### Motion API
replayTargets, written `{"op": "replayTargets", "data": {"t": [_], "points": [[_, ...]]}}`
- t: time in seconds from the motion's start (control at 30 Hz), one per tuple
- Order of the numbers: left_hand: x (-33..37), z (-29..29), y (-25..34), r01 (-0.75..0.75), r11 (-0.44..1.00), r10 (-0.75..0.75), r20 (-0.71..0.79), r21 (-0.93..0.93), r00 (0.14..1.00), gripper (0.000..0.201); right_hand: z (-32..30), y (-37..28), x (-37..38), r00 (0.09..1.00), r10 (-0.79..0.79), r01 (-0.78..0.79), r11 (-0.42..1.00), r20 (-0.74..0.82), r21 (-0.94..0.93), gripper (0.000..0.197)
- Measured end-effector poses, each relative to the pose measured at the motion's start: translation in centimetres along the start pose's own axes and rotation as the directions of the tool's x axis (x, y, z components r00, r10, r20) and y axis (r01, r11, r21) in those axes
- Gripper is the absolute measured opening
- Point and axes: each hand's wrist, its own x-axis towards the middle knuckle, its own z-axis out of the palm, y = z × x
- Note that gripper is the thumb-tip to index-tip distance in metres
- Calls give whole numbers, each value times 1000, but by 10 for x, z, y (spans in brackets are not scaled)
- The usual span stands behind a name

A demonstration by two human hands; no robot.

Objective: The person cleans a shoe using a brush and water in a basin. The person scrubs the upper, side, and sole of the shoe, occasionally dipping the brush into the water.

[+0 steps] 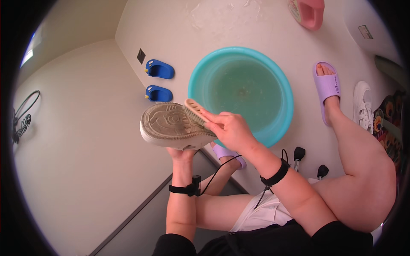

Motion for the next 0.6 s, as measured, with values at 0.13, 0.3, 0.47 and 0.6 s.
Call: {"op": "replayTargets", "data": {"t": [0.13, 0.3, 0.47, 0.6], "points": [[-3, -38, 8, -38, 996, 34, 50, 81, 998, 58, 8, -50, -4, 983, -167, 152, 971, 71, 183, 34], [1, -16, 0, 29, 997, -22, 102, -65, 995, 57, 9, -22, 2, 987, -155, 158, 982, -37, 104, 35], [-2, -9, 7, -21, 999, 21, 7, 25, 1000, 58, 5, 11, 0, 1000, 12, -13, 999, -18, -35, 35], [-1, -23, 9, -19, 1000, 20, -41, 17, 999, 57, 7, -34, 1, 988, -152, 148, 981, 20, 124, 39]]}}
